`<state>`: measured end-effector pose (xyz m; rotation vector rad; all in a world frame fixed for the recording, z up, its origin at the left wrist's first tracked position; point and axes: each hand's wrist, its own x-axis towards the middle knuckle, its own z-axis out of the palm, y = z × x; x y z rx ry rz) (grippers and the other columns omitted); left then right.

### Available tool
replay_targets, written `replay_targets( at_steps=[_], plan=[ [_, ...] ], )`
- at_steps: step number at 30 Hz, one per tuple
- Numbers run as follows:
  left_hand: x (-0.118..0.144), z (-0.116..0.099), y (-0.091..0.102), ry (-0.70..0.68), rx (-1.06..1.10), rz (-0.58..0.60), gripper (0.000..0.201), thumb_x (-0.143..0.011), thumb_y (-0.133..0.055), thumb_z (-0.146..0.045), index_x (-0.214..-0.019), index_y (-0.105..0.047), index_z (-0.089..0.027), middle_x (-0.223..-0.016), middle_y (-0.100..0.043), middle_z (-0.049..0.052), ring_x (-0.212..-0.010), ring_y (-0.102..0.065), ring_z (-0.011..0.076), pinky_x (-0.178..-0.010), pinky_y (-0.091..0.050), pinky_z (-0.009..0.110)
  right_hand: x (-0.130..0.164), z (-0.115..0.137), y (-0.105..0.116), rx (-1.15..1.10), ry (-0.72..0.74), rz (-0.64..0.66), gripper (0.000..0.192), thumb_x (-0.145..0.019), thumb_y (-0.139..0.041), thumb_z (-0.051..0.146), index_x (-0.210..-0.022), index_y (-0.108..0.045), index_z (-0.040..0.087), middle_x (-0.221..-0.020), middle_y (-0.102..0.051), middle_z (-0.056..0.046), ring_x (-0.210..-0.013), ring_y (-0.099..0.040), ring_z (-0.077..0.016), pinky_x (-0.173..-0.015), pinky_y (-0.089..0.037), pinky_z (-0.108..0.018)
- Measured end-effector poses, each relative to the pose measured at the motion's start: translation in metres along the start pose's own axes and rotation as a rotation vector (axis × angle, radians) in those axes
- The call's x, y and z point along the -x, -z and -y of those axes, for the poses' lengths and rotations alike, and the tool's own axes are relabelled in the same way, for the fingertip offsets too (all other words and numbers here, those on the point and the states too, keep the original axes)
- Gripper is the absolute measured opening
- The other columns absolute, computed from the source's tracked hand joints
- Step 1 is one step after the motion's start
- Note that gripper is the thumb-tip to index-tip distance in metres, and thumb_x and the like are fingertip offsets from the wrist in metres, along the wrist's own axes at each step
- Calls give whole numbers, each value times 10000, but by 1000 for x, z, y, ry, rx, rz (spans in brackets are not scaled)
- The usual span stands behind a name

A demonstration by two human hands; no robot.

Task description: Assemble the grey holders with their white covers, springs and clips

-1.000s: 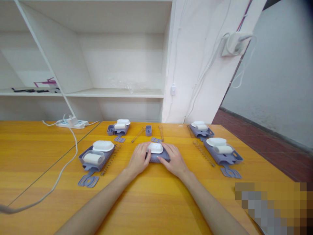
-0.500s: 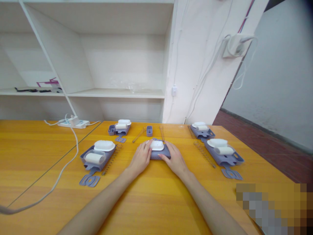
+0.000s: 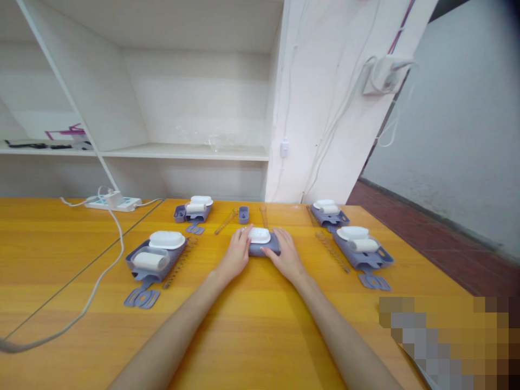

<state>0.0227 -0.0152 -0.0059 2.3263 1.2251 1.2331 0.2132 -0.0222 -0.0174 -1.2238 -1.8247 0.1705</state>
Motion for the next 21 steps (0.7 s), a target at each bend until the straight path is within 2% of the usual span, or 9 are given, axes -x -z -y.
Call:
replay_targets(
  at_steps=[7,14,21],
  plan=[
    [-10,3,-7,34,96,-4,416,-927,-325,-239,-1339,-375,-208,-1278,-452,111,-1218,-412,201,-1064,-311,403,-3,-9,-2,-29,-79,-14,624,-753,-623,484,-1271,-478,168,-1286,-501,-130,-1220,-427,-257,-1054,-329,-433],
    [-13,8,-16,96,120,-93,440,-927,-346,-285,-1357,-354,-196,-1366,-429,108,-1275,-380,199,-1089,-278,396,-10,-18,-11,-130,-194,-38,686,-712,-662,446,-1295,-458,148,-1325,-474,-148,-1236,-427,-270,-1055,-316,-447],
    [-11,8,-17,146,149,-121,506,-928,-338,-324,-1398,-240,-167,-1410,-369,143,-1304,-356,219,-1087,-278,425,-6,-7,-9,-86,-160,-109,622,-726,-656,417,-1280,-493,188,-1355,-442,-124,-1267,-388,-259,-1067,-303,-428]
  ],
)
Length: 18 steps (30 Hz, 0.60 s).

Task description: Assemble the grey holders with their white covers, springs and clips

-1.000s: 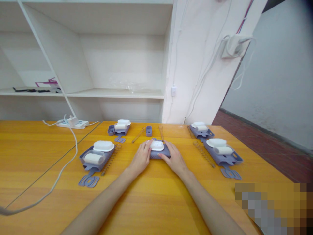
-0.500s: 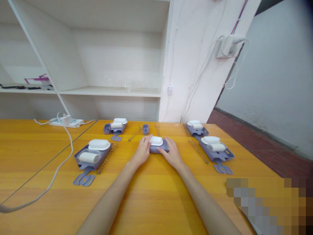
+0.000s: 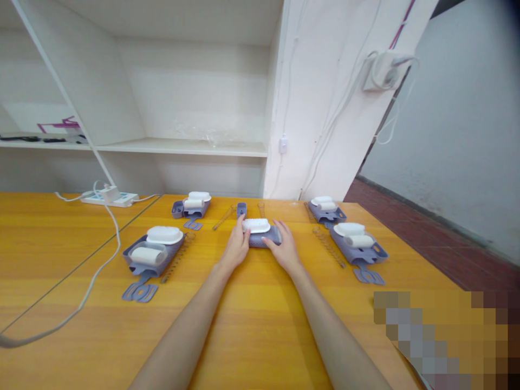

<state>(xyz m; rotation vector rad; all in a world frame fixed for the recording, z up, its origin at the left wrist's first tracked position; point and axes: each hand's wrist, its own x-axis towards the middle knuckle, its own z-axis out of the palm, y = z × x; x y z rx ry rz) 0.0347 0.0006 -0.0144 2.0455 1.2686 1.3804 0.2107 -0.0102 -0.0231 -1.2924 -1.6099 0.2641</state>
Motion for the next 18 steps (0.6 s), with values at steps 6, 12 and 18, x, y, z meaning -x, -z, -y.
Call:
replay_targets(
  at_steps=[6,12,18],
  plan=[
    [2,-5,-1,-35,-23,-18,477,-927,-331,-310,-1376,-266,-161,-1381,-388,149,-1296,-359,221,-1086,-273,428,1,6,3,77,59,24,463,-760,-627,370,-1196,-580,220,-1312,-485,-101,-1241,-403,-249,-1064,-307,-420],
    [1,-7,0,-5,-18,-117,496,-897,-406,-300,-1351,-277,-148,-1285,-460,167,-1194,-462,233,-1017,-354,422,-2,4,2,46,42,28,435,-737,-647,375,-1137,-624,205,-1264,-531,-105,-1212,-427,-256,-1044,-330,-427],
    [1,-10,2,6,-61,-135,475,-876,-431,-267,-1324,-319,-156,-1207,-513,149,-1127,-505,230,-983,-377,413,-2,3,2,19,27,9,439,-724,-657,376,-1124,-625,199,-1247,-539,-104,-1195,-440,-256,-1041,-331,-429]
  ],
)
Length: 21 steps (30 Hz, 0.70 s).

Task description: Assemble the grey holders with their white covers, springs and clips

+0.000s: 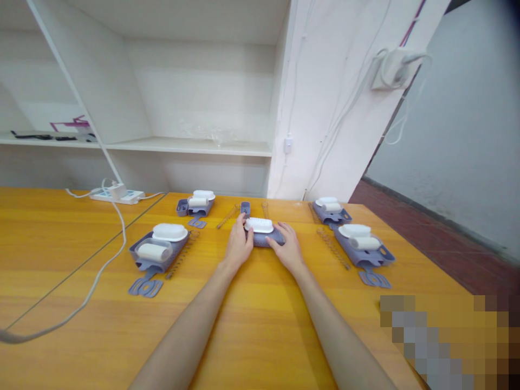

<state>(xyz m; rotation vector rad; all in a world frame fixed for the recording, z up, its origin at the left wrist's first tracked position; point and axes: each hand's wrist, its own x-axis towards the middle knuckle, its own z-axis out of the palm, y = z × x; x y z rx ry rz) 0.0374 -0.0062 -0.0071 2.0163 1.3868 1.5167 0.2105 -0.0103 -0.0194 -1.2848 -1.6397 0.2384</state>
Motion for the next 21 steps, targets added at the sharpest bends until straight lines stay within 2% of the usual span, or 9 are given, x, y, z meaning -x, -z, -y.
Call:
replay_targets(
  at_steps=[14,21],
  plan=[
    [1,-5,0,-29,-63,-5,503,-821,-457,-184,-1304,-325,-138,-1169,-516,144,-1098,-503,233,-977,-376,417,-2,0,2,-71,14,-24,376,-680,-702,362,-1025,-653,220,-1175,-584,-83,-1139,-491,-246,-1017,-350,-429],
    [0,-4,1,-13,-84,-7,455,-844,-454,-223,-1277,-346,-137,-1114,-536,140,-1061,-524,236,-937,-403,420,-2,-2,1,-79,-24,-24,382,-671,-715,367,-1022,-667,226,-1188,-578,-85,-1158,-477,-251,-1024,-347,-435]
  ],
)
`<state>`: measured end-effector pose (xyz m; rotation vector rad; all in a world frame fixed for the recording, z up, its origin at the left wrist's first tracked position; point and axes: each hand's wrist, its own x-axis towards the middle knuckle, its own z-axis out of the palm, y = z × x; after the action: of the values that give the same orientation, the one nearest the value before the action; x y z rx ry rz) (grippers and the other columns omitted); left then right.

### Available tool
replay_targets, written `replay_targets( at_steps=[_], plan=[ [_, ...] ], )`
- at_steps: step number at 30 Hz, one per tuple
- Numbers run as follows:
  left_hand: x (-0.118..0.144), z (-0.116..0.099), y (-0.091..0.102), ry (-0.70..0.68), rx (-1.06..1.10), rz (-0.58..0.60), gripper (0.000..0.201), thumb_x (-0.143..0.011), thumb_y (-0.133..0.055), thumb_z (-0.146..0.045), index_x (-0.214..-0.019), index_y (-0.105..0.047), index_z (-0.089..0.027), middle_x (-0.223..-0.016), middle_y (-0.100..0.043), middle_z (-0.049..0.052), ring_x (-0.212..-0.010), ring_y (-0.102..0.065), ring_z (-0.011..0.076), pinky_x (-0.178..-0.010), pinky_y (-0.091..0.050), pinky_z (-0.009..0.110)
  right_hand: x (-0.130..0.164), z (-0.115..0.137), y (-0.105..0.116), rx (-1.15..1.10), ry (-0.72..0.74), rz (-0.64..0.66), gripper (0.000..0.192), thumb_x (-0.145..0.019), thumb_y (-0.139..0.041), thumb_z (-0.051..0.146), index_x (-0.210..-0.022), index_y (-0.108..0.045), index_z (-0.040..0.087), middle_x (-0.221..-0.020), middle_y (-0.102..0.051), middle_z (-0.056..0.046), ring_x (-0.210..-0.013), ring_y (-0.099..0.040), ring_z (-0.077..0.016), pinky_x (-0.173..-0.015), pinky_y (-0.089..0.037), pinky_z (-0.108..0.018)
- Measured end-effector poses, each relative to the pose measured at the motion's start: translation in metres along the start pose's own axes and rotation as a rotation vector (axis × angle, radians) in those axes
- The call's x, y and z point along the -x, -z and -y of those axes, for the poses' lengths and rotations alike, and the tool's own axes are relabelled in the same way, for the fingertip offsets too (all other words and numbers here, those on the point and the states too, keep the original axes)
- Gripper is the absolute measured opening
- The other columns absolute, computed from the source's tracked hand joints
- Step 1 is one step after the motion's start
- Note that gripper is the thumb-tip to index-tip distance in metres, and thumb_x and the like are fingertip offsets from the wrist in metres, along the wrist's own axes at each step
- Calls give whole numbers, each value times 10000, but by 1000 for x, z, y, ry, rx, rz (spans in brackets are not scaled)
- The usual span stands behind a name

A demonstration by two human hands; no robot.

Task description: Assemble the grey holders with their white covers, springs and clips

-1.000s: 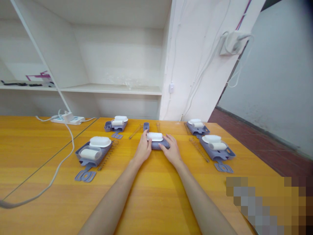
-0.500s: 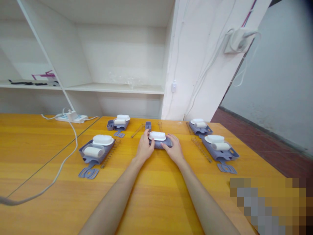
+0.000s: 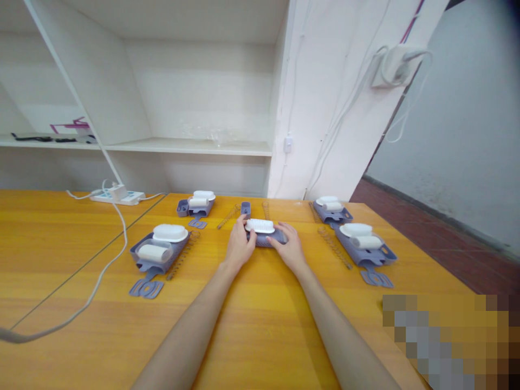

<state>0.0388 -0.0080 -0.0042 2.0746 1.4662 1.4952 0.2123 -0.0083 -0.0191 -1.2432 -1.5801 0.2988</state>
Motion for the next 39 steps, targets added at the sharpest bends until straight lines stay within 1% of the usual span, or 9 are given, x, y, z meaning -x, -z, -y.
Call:
replay_targets(
  at_steps=[8,15,18,23,28,30,33,35,39],
  plan=[
    [0,4,-2,-9,-9,6,404,-893,-413,-295,-1267,-361,-150,-1124,-541,138,-1059,-527,233,-935,-403,417,0,-1,-2,32,12,-4,449,-679,-703,398,-1079,-659,201,-1198,-575,-103,-1160,-474,-263,-1028,-347,-442],
    [0,3,-3,-29,-25,-2,394,-874,-430,-263,-1250,-381,-154,-1149,-525,136,-1070,-514,238,-936,-402,417,1,0,-1,41,16,5,450,-682,-700,377,-1099,-646,218,-1206,-569,-95,-1166,-469,-258,-1029,-344,-440],
    [1,0,-3,-44,-63,3,442,-847,-456,-235,-1269,-364,-146,-1189,-504,146,-1096,-494,249,-959,-383,430,1,1,0,33,31,-3,406,-684,-702,359,-1060,-650,214,-1188,-576,-90,-1156,-477,-248,-1023,-352,-429],
    [2,-4,-1,-39,-77,-3,471,-823,-474,-213,-1277,-364,-152,-1167,-519,138,-1070,-509,251,-944,-390,431,1,3,0,28,41,-9,319,-684,-696,353,-969,-659,214,-1162,-589,-92,-1141,-489,-261,-1004,-358,-456],
    [2,-5,0,-23,-96,-15,472,-812,-495,-227,-1263,-375,-159,-1131,-536,131,-1043,-524,254,-918,-397,428,2,4,0,51,49,5,403,-694,-681,368,-1060,-622,210,-1185,-570,-95,-1157,-476,-259,-1019,-349,-448],
    [2,-6,0,-1,-125,-15,459,-809,-516,-265,-1239,-393,-162,-1118,-543,130,-1036,-526,261,-906,-397,431,3,3,-1,75,46,16,494,-683,-688,397,-1128,-590,205,-1226,-538,-102,-1188,-450,-264,-1038,-332,-446],
    [2,-6,-1,59,-187,-3,425,-795,-557,-387,-1142,-453,-165,-1086,-554,130,-1028,-525,275,-882,-395,431,5,2,-3,117,22,52,611,-652,-702,450,-1186,-561,188,-1321,-449,-125,-1251,-388,-285,-1066,-301,-442],
    [3,-6,-1,97,-226,4,463,-760,-586,-486,-1076,-475,-166,-1059,-561,128,-1021,-526,283,-867,-394,426,5,1,-3,129,11,76,637,-651,-697,466,-1201,-553,178,-1351,-413,-133,-1270,-367,-291,-1074,-291,-438],
    [3,-7,-1,143,-274,5,610,-657,-622,-631,-1024,-483,-164,-1007,-569,121,-996,-537,291,-836,-396,408,6,0,-3,145,13,93,622,-656,-692,460,-1191,-563,170,-1342,-418,-140,-1264,-374,-287,-1074,-290,-436]
  ],
)
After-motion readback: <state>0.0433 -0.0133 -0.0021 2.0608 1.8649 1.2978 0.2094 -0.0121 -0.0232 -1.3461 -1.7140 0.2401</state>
